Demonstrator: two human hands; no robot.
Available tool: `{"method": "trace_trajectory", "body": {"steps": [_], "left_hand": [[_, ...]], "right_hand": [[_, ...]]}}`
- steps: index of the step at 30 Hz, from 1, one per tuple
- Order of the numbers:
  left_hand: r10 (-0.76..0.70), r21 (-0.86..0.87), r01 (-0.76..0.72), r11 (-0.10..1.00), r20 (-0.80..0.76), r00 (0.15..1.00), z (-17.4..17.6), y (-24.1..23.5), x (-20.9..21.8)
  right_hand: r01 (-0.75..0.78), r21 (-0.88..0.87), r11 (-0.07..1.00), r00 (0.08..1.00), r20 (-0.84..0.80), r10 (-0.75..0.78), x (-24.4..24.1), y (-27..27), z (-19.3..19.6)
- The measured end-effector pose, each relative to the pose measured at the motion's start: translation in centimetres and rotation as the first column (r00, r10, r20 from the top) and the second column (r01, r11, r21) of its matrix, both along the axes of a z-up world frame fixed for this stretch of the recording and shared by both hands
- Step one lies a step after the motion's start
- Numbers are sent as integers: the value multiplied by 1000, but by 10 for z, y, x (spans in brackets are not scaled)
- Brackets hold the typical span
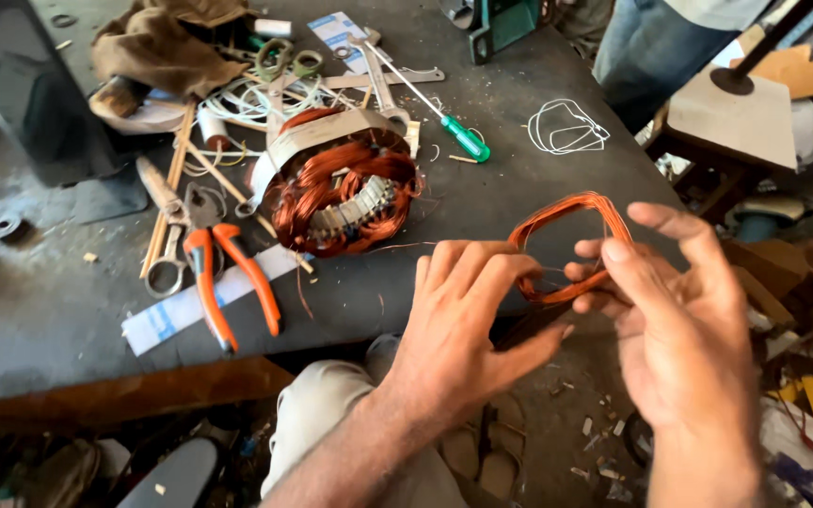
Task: The person winds copper wire onto a motor stator, using pliers to cut wire and a screwdriver to adjust the coil. They then handle a separate copper coil, shaping and inspecting it by hand.
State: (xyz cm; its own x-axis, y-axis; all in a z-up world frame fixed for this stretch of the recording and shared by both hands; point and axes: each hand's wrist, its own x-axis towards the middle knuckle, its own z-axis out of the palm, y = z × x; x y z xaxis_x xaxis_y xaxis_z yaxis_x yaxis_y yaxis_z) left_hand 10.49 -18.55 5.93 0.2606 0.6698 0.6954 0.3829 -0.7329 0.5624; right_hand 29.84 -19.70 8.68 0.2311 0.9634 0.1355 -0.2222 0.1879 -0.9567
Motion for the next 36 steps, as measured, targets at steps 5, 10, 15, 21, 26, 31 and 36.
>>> {"method": "trace_trajectory", "body": {"steps": [5,10,15,21,26,31,36], "left_hand": [[105,37,-103,994,-48,993,-4,-11,0],[165,114,-165,980,7,986,-10,-16,2],[209,177,-204,963,-7,978,-18,-16,7],[210,123,-205,971,-27,977,-16,-20,6],[175,41,-175,984,9,985,-10,-23,1],[208,76,-209,975,22,978,-6,-27,2],[52,-10,-52,999,84,995,-6,-25,-3]], "right_hand": [[-65,67,996,986,-147,74,-8,-18,-8],[-108,134,985,974,-183,132,-8,-28,-5],[-122,91,988,971,-196,138,-8,-32,-5],[-133,105,986,970,-190,151,-8,-31,-9],[-155,132,979,959,-217,181,-7,-31,-11],[-176,106,979,950,-241,197,-6,-32,-11],[-151,115,982,958,-227,174,-5,-32,-10]]}}
